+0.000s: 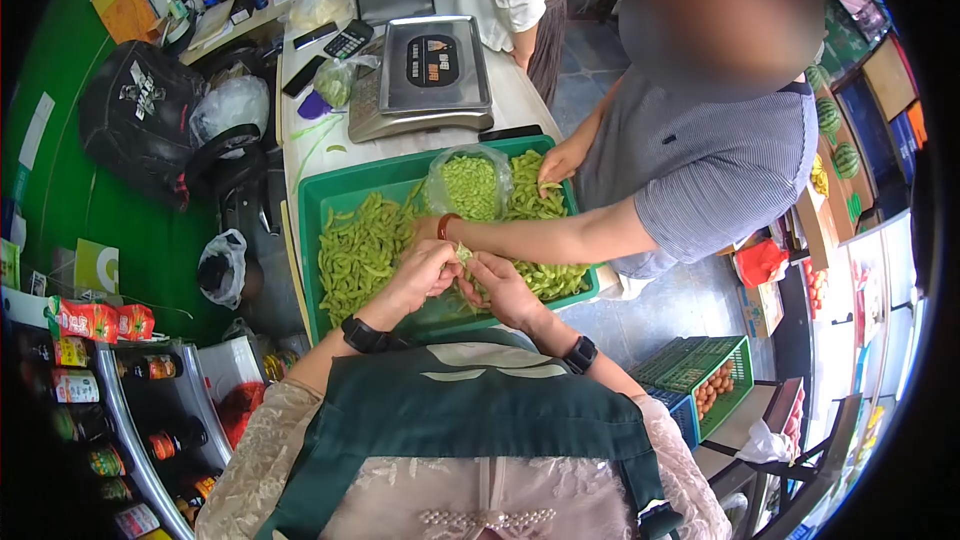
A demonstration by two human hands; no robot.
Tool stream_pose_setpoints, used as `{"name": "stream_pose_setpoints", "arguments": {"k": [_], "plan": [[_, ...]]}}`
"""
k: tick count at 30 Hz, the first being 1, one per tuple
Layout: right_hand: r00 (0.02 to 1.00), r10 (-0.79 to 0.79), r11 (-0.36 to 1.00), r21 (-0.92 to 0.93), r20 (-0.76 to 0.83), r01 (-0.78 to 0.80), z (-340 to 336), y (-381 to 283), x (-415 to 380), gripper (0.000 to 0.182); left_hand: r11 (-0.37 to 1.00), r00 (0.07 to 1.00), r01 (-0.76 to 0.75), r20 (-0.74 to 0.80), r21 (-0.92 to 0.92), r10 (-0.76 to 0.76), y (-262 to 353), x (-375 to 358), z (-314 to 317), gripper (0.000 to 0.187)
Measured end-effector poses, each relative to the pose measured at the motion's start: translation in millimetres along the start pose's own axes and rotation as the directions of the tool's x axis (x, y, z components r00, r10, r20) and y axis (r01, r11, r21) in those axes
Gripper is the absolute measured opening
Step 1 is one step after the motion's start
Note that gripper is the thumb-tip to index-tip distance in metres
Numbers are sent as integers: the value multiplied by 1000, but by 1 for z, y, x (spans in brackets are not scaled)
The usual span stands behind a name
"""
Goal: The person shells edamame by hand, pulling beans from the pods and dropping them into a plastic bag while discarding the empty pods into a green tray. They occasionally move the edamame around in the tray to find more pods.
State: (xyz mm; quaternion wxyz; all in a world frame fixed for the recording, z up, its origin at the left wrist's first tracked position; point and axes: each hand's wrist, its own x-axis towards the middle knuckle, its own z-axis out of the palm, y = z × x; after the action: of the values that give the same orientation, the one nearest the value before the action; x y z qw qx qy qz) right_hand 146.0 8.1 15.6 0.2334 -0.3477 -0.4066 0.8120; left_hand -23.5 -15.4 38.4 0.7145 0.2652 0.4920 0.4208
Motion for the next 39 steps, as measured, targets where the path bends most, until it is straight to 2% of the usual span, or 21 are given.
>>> {"name": "stream_pose_setpoints", "arguments": {"k": [2,4,6,7,9,10,12,13,14,15,18,23,25,27,29,35,39], "plan": [[992,23,999,31,122,-27,-8,3,0,18,1000,1000,-20,-13,18,21,-2,-1,-3,19],[993,70,993,91,96,-79,-7,2,-3,17,998,999,-40,-20,41,41,-6,0,-5,18],[991,112,981,149,70,-122,-7,-2,-3,16,959,985,-171,34,225,168,-11,2,-6,20],[991,124,975,178,56,-132,-6,-3,-4,16,960,986,-168,38,225,164,-12,2,-7,20],[990,137,967,211,38,-142,-9,-2,-4,15,859,949,-315,136,404,284,-10,3,-7,22],[987,136,975,166,82,-148,-14,-1,-3,14,859,950,-313,139,405,280,-9,3,-6,22],[983,136,981,122,125,-152,-16,0,-4,14,774,932,-362,185,519,312,-5,1,-4,24],[988,135,981,129,70,-143,-14,0,-5,14,775,932,-361,186,519,310,-6,0,-4,24],[991,133,982,134,15,-133,-12,0,-6,13,842,950,-311,151,441,272,-7,1,-3,23],[991,133,982,135,14,-133,-11,0,-6,13,898,966,-257,121,357,228,-9,1,-3,23],[991,132,977,168,9,-132,-10,-2,-10,14,918,969,-241,125,316,212,-12,3,-4,23],[993,116,980,159,36,-120,-11,-2,-13,18,929,979,-196,125,313,164,-10,-3,-2,19],[989,48,985,157,141,-70,-14,-1,-11,18,923,974,-211,142,321,174,-6,-4,-1,18],[994,70,985,154,84,-82,-10,1,-11,19,927,977,-178,169,330,127,-4,-7,0,18],[994,105,989,101,23,-107,-7,2,-12,18,919,973,-198,182,341,142,-4,-8,1,19],[989,126,991,35,76,-129,-8,5,-17,17,925,972,-175,208,338,108,-8,-8,-7,19],[984,146,989,-23,101,-144,-17,15,-17,18,946,986,-90,163,312,40,-11,-7,-16,20]]}}
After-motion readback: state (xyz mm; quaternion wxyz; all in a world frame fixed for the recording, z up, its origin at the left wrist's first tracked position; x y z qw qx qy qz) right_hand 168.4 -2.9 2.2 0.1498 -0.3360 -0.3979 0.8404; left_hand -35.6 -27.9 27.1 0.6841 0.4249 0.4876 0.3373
